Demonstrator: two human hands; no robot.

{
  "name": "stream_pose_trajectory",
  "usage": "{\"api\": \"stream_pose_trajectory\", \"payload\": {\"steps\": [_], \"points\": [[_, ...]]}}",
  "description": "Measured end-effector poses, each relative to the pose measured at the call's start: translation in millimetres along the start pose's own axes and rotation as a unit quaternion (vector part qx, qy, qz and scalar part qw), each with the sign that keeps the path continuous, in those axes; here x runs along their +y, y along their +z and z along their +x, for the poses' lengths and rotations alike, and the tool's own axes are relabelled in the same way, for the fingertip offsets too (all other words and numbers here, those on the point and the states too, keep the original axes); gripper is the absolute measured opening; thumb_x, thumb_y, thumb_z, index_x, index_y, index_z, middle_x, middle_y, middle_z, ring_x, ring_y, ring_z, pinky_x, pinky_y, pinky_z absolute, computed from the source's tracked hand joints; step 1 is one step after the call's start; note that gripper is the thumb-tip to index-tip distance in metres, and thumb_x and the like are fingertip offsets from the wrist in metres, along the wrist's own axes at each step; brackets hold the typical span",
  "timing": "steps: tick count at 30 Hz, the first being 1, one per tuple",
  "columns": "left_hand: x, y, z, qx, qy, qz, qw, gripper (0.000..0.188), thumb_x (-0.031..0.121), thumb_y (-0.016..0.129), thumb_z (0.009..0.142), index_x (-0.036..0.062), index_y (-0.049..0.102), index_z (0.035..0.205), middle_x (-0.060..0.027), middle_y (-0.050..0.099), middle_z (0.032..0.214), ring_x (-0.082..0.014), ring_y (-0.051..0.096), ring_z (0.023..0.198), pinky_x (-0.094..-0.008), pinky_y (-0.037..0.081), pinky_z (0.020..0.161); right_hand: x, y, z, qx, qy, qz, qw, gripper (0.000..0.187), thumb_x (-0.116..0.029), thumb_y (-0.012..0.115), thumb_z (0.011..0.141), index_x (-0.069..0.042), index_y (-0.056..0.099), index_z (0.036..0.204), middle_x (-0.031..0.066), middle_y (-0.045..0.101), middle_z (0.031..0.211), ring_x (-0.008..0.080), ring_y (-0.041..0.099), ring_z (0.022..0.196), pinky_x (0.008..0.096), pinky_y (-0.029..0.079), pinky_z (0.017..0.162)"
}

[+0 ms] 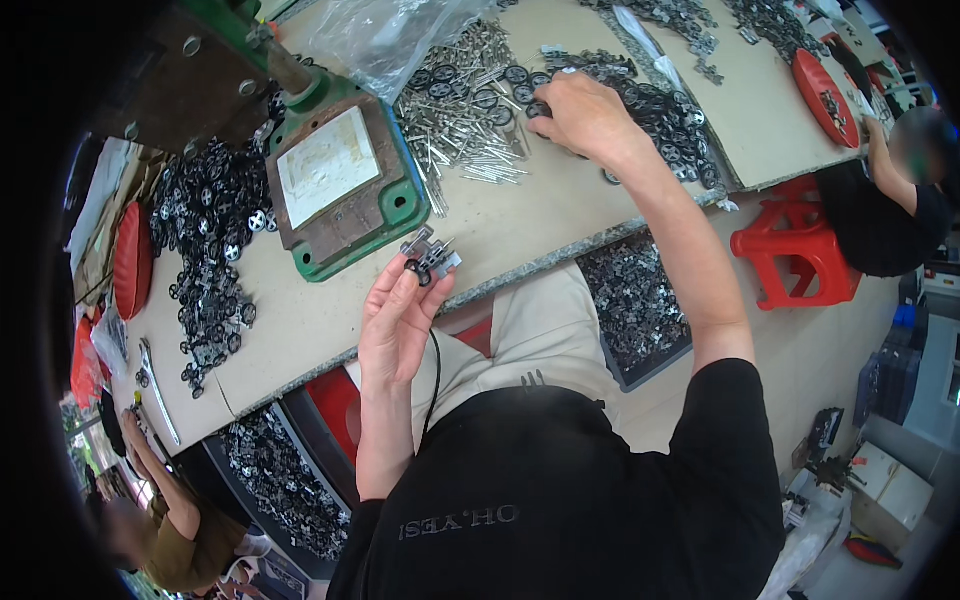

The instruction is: Manually assemble small metal and plastic industrial components using a manual press.

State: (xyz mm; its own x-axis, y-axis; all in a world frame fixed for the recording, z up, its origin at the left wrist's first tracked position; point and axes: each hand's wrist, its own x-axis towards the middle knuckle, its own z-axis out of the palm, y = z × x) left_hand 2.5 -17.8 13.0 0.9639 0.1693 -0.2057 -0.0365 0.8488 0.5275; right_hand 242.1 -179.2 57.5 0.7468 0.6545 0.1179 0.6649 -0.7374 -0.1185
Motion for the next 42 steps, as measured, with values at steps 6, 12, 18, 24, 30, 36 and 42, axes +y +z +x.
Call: {"api": "stream_pose_trajectory", "payload": {"steps": [6, 12, 18, 24, 30, 36, 42], "points": [[1, 1, -2, 0.008, 0.001, 0.010, 1.000, 0.027, 0.003, 0.053, 0.088, -0.0026, 0.051, 0.114, -0.0135, 0.060, 0.108, -0.0246, 0.059, 0.099, -0.0363, 0.050, 0.088, 4, -3, 7, -0.008, -0.015, 0.035, 0.999, 0.032, -0.016, 0.063, 0.077, 0.000, 0.060, 0.104, 0.0130, 0.061, 0.092, 0.0241, 0.058, 0.088, 0.0332, 0.046, 0.078], [4, 1, -5, 0.024, 0.018, 0.011, 0.999, 0.027, 0.004, 0.053, 0.088, -0.0033, 0.051, 0.114, -0.0132, 0.060, 0.106, -0.0238, 0.060, 0.098, -0.0356, 0.051, 0.087, -31, -18, -30, -0.128, -0.026, 0.557, 0.820, 0.033, -0.019, 0.060, 0.085, -0.002, 0.057, 0.113, 0.0027, 0.059, 0.095, 0.0071, 0.050, 0.076, 0.0203, 0.042, 0.066], [0, 8, -2, 0.030, 0.037, 0.040, 0.998, 0.029, 0.004, 0.054, 0.088, -0.0038, 0.051, 0.115, -0.0128, 0.061, 0.105, -0.0207, 0.061, 0.094, -0.0337, 0.051, 0.085, -60, 5, -72, -0.212, -0.007, 0.746, 0.632, 0.039, -0.022, 0.060, 0.086, -0.001, 0.053, 0.118, 0.0039, 0.059, 0.102, 0.0083, 0.052, 0.084, 0.0212, 0.043, 0.073], [0, 8, -4, 0.035, 0.040, 0.062, 0.997, 0.033, 0.005, 0.056, 0.087, -0.0042, 0.050, 0.118, -0.0132, 0.062, 0.104, -0.0186, 0.062, 0.090, -0.0315, 0.051, 0.083, -69, 7, -73, -0.208, 0.004, 0.741, 0.638, 0.039, -0.013, 0.061, 0.085, 0.003, 0.050, 0.119, 0.0090, 0.058, 0.108, 0.0101, 0.054, 0.091, 0.0228, 0.045, 0.078], [-2, 9, -5, 0.042, 0.046, 0.071, 0.996, 0.035, 0.003, 0.058, 0.085, -0.0043, 0.050, 0.118, -0.0131, 0.062, 0.103, -0.0185, 0.062, 0.088, -0.0305, 0.051, 0.081, -69, 7, -73, -0.219, 0.003, 0.731, 0.646, 0.039, -0.008, 0.060, 0.084, 0.004, 0.051, 0.119, 0.0088, 0.059, 0.107, 0.0106, 0.054, 0.097, 0.0236, 0.044, 0.084], [-5, 7, -8, 0.051, 0.071, 0.129, 0.988, 0.036, 0.000, 0.060, 0.083, -0.0054, 0.051, 0.117, -0.0126, 0.062, 0.103, -0.0172, 0.062, 0.088, -0.0288, 0.051, 0.081, -71, 5, -77, -0.202, 0.012, 0.696, 0.689, 0.032, -0.012, 0.061, 0.084, 0.002, 0.057, 0.112, 0.0062, 0.061, 0.099, 0.0073, 0.055, 0.082, 0.0212, 0.046, 0.072], [-6, 7, -4, 0.059, 0.114, 0.205, 0.970, 0.037, 0.000, 0.061, 0.082, -0.0058, 0.051, 0.117, -0.0125, 0.062, 0.101, -0.0167, 0.062, 0.089, -0.0275, 0.050, 0.082, -77, 10, -77, -0.229, 0.107, 0.619, 0.743, 0.025, -0.014, 0.064, 0.083, 0.002, 0.062, 0.103, 0.0022, 0.062, 0.087, 0.0047, 0.052, 0.072, 0.0194, 0.043, 0.064]]}}
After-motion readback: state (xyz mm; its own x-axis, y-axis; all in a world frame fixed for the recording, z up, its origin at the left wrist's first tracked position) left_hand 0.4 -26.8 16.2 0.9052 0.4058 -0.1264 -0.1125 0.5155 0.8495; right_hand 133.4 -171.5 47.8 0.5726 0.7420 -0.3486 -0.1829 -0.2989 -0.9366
